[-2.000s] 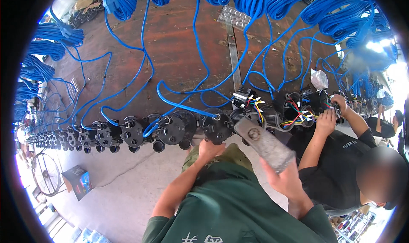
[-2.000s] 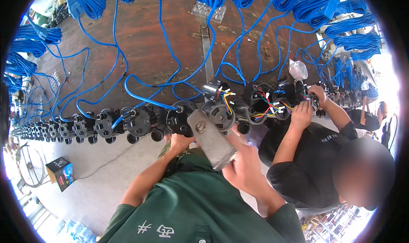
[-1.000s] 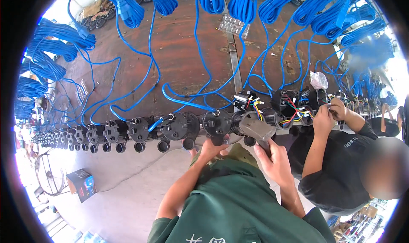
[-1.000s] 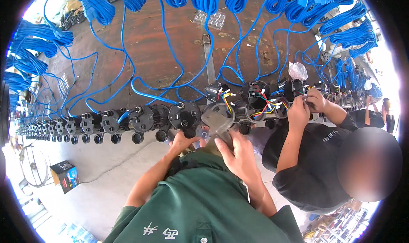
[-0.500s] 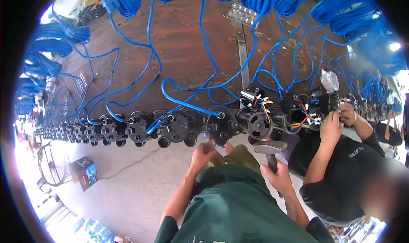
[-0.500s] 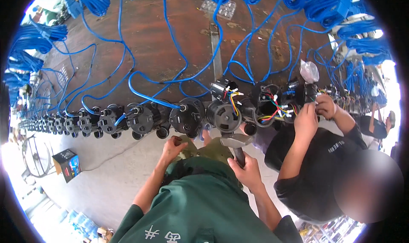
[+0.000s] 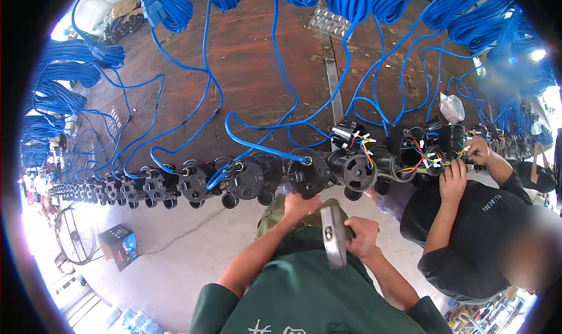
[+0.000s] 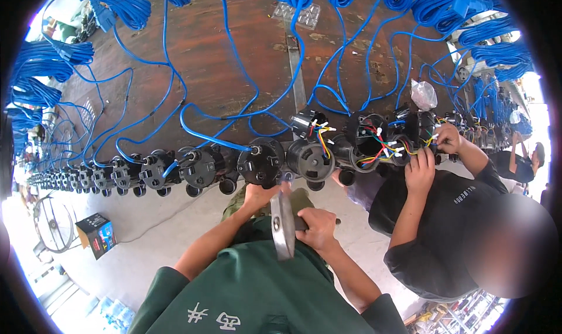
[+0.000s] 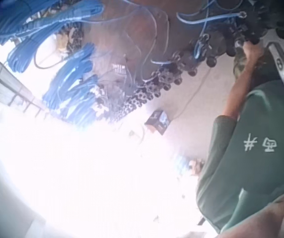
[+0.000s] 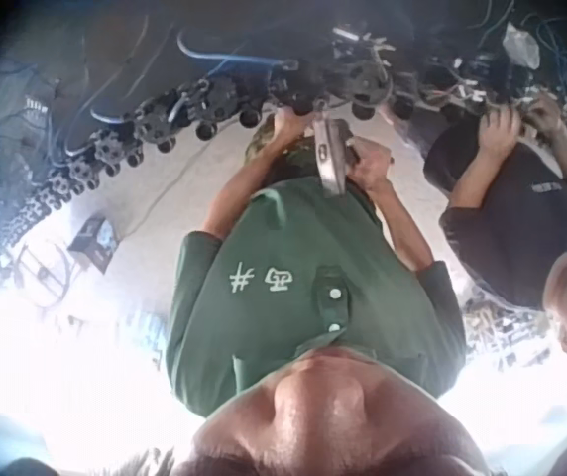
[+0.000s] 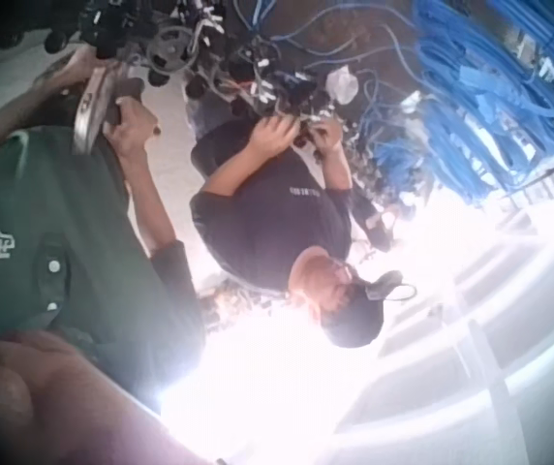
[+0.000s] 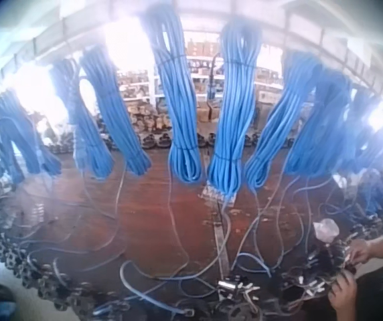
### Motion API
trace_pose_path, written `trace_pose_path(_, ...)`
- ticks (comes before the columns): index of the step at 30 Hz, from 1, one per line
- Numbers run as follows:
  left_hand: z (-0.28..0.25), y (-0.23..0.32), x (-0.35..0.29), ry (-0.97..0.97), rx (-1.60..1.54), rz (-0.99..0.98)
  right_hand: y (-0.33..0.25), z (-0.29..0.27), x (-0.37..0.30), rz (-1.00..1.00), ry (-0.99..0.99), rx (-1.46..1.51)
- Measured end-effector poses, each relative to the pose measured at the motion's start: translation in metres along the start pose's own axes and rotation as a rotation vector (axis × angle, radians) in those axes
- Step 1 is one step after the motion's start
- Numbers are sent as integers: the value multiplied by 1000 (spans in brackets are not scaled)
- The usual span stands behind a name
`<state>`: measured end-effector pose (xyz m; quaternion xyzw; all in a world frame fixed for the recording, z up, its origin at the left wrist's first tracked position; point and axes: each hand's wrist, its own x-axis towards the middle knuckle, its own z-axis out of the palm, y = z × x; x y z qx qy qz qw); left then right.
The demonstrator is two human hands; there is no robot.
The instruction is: The person assembles a series of water pumps on a long workbench, connecting wires, hammering components into place, and using a specialized tool to secure parts.
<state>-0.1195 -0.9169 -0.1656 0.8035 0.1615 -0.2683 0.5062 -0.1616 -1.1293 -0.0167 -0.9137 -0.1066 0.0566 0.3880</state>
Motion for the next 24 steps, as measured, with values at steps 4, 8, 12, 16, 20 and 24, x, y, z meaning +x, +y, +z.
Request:
trace_pose_path(4, 1, -8, 3, 12, 101, -44, 19, 26, 16, 132, 39, -215)
trace_pose_path(8, -12, 15, -4, -33, 25, -35, 37, 24, -18, 236, 46, -63)
trace_pose_path(12, -13, 7, 1, -153, -107, -136, 29, 6, -29, 261, 100, 154)
trace_pose_path(16, -30, -10, -2, -249, 8, -100, 20, 0, -16, 168, 104, 168)
trace_pose_path(20, -29, -59, 6, -170, 107, 43, 5, 6, -31, 264, 215, 238)
trace_pose_path(24, -37, -74, -8, -134, -17, 23, 10, -12, -39, 343, 152, 205)
